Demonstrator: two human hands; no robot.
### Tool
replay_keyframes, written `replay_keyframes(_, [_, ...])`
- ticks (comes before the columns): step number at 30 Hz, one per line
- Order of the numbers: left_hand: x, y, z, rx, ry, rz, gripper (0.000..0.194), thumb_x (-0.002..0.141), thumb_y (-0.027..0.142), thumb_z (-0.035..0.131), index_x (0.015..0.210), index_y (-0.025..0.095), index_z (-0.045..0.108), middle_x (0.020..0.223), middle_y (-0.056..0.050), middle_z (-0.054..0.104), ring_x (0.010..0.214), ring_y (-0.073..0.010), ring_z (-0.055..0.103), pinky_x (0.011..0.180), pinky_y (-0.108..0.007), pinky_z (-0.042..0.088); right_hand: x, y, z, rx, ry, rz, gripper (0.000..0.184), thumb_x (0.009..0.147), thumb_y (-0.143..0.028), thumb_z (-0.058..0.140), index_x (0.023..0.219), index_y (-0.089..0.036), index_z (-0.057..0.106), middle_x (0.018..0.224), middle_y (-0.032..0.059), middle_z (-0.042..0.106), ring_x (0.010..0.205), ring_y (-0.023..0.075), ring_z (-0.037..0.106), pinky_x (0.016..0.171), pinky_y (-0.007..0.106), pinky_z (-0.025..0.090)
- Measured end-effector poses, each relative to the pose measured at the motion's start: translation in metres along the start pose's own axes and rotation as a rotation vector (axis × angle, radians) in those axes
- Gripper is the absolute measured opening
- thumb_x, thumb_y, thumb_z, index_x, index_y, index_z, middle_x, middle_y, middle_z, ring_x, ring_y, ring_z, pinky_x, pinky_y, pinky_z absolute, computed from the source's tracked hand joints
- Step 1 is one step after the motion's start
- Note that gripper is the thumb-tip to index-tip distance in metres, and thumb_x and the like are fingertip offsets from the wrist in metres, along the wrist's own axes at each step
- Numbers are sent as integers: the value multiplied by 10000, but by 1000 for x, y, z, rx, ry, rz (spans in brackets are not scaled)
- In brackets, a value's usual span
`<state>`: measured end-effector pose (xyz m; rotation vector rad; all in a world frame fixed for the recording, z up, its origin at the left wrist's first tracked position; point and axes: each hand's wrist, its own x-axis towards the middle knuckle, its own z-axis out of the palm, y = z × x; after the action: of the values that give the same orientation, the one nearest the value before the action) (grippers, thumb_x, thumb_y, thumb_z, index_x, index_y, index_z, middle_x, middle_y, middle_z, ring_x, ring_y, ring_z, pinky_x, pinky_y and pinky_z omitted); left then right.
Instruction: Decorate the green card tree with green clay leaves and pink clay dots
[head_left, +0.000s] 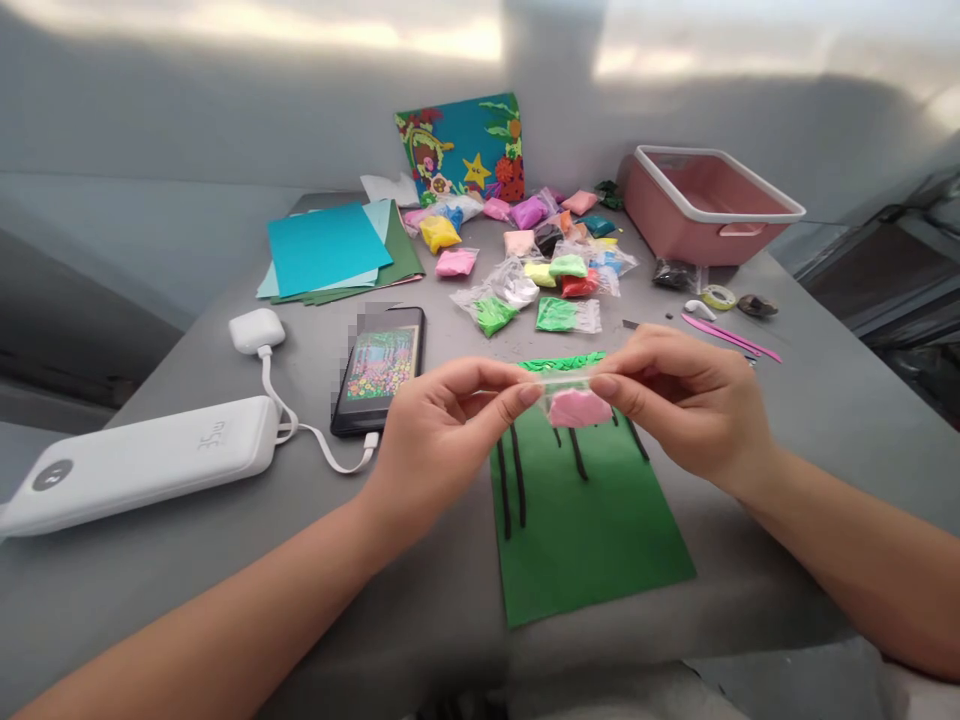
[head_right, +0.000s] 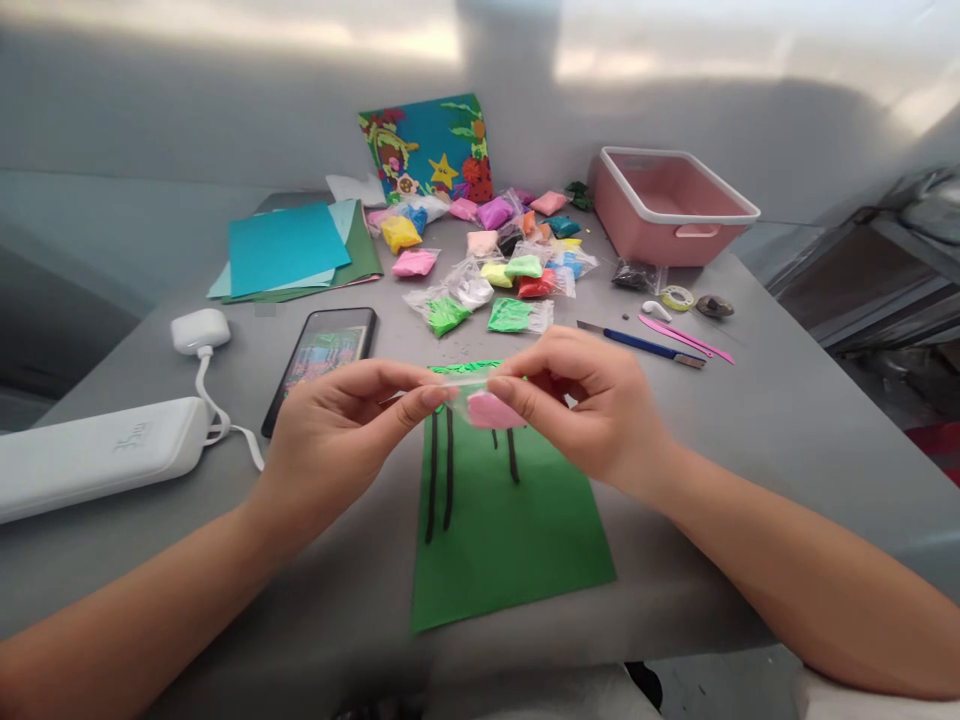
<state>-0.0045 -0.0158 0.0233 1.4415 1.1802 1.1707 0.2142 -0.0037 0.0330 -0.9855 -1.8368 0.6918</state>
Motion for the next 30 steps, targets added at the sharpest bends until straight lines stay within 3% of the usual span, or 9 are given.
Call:
replay_keyframes(7, [-5,2,0,11,-20,72,101,855,275,785,833,190,733,841,-17,777,783,-157,719,708,-252,579,-4,-5,1,33,-3,0,64,904,-248,727,858,-218,759,726,14,641,605,116,546,518,283,429])
replay_keyframes(11, [-6,1,1,11,-14,91,88,855,272,786,827,202,742,827,-7,779,757,-146,712,687,-245,572,-5,-7,3,45,-80,57,80,884,-286,757,879,-206,760,708,-4,608,569,92,505,496,263,394])
replay_keyframes(14, [-8,-1,2,30,-61,154,60,850,250,791,849,203,754,846,-19,782,780,-158,712,716,-266,571,-7,-8,4,33,-107,23,151,914,-242,706,772,-191,718,684,1,613,594,99,522,507,259,394])
replay_keyframes(19, [-8,1,0,123,-127,226,84,909,230,717,832,205,737,834,-33,773,796,-170,705,780,-305,559,-7,-9,8,36,-129,-45,133,912,-209,705,781,-192,721,660,-9,622,582,93,508,510,254,385])
replay_keyframes(25, [-7,6,-1,270,-192,445,107,888,141,700,800,200,717,757,-21,758,727,-157,668,761,-300,534,-8,-10,9,1,-182,-104,100,919,-216,706,826,-183,727,627,-28,540,582,86,474,539,243,396])
replay_keyframes(28, [-7,6,0,289,-216,416,108,901,165,694,801,198,716,746,-15,752,703,-143,662,698,-268,524,-6,-9,7,16,-215,-104,158,947,-231,676,797,-184,692,658,-14,583,607,90,505,553,241,405])
replay_keyframes(30, [-5,7,0,287,-209,347,115,915,194,679,802,197,706,730,-8,730,663,-126,643,628,-241,509,-4,-5,6,53,-237,-13,172,941,-288,695,807,-183,669,701,-13,597,603,84,507,534,234,399])
